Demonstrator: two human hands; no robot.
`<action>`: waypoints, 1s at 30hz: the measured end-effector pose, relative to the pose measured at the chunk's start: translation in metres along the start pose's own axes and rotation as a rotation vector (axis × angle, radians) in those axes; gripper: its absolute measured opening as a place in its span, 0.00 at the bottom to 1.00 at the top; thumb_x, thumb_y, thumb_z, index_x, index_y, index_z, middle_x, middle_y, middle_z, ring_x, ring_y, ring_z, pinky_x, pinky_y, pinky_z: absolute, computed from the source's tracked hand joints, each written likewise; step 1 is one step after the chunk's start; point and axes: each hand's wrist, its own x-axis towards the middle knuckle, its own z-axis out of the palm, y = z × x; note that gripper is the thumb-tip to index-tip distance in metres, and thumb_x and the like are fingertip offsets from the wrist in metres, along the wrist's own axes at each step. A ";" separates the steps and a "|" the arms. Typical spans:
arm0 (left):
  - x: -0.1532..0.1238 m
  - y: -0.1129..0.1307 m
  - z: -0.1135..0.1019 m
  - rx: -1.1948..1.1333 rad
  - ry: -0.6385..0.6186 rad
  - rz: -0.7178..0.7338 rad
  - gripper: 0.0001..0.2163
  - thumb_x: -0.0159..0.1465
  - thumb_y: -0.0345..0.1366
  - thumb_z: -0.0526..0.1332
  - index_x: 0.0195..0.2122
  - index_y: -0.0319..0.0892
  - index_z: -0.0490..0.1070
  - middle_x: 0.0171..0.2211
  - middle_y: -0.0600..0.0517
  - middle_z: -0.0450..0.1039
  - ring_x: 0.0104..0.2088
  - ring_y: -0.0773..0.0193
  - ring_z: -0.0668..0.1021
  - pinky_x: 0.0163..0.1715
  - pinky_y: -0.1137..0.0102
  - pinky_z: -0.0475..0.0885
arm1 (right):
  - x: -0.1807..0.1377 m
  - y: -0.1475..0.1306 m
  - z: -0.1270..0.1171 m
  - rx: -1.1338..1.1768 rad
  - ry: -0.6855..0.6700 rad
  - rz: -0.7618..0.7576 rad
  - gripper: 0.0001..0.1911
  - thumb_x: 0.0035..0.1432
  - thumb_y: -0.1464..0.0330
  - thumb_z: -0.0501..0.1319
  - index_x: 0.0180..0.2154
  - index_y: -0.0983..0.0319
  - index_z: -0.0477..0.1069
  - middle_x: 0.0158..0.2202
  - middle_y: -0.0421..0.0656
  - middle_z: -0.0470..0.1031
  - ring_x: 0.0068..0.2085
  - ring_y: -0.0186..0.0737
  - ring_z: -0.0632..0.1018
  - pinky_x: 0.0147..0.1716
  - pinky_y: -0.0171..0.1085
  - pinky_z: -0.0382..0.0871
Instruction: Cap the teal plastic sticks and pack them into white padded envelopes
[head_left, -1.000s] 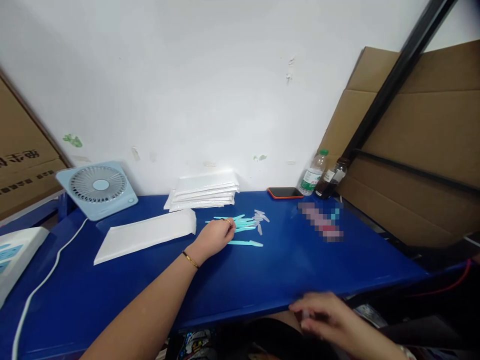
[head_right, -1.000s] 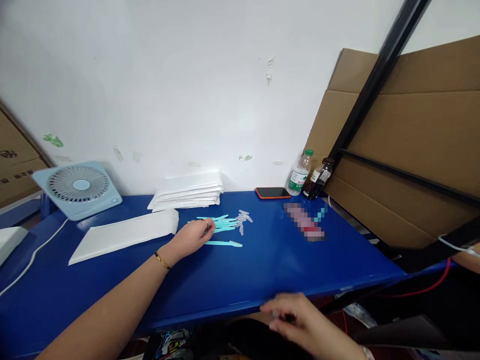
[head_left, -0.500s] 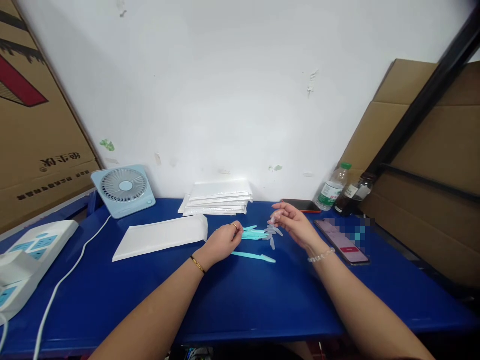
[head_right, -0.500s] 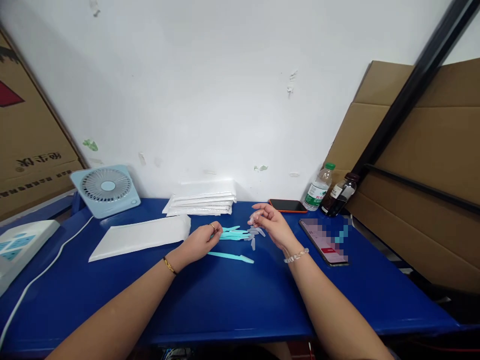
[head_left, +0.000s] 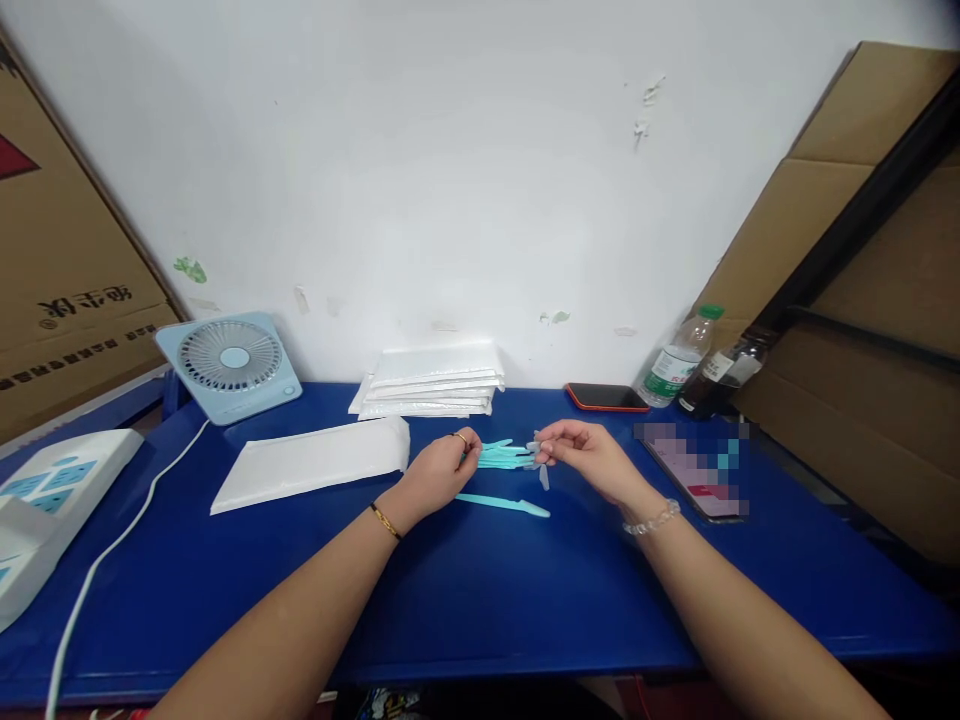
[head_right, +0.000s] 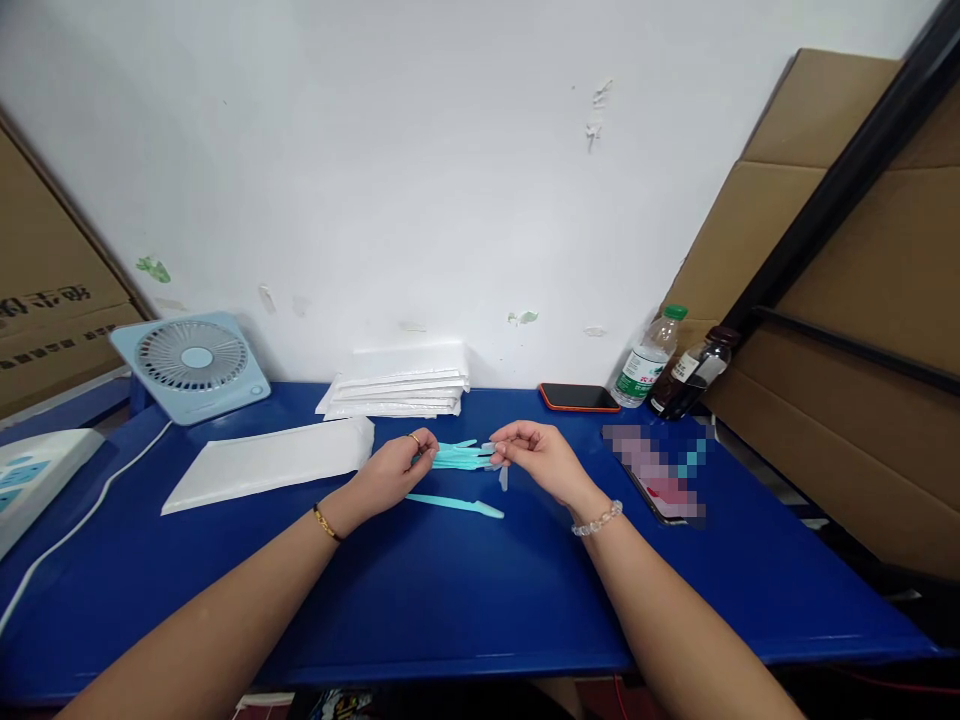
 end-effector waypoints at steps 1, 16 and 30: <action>0.000 0.001 0.000 0.000 -0.003 -0.002 0.09 0.67 0.39 0.47 0.34 0.43 0.63 0.25 0.55 0.65 0.24 0.67 0.67 0.27 0.71 0.60 | 0.000 0.000 0.001 -0.003 0.005 -0.003 0.16 0.54 0.59 0.64 0.39 0.64 0.73 0.30 0.45 0.79 0.33 0.38 0.78 0.36 0.38 0.71; -0.001 0.005 0.002 -0.058 -0.012 0.008 0.08 0.67 0.38 0.47 0.34 0.43 0.62 0.24 0.56 0.62 0.24 0.67 0.65 0.25 0.72 0.58 | -0.001 -0.006 0.008 0.019 0.116 0.012 0.17 0.46 0.60 0.70 0.35 0.64 0.75 0.26 0.43 0.78 0.28 0.38 0.79 0.30 0.37 0.73; -0.001 0.002 0.004 -0.093 -0.039 -0.008 0.09 0.67 0.40 0.48 0.34 0.44 0.62 0.23 0.57 0.62 0.23 0.68 0.64 0.24 0.72 0.56 | -0.003 -0.009 0.011 0.010 0.095 0.026 0.18 0.45 0.59 0.70 0.35 0.65 0.75 0.24 0.44 0.78 0.26 0.38 0.79 0.27 0.36 0.72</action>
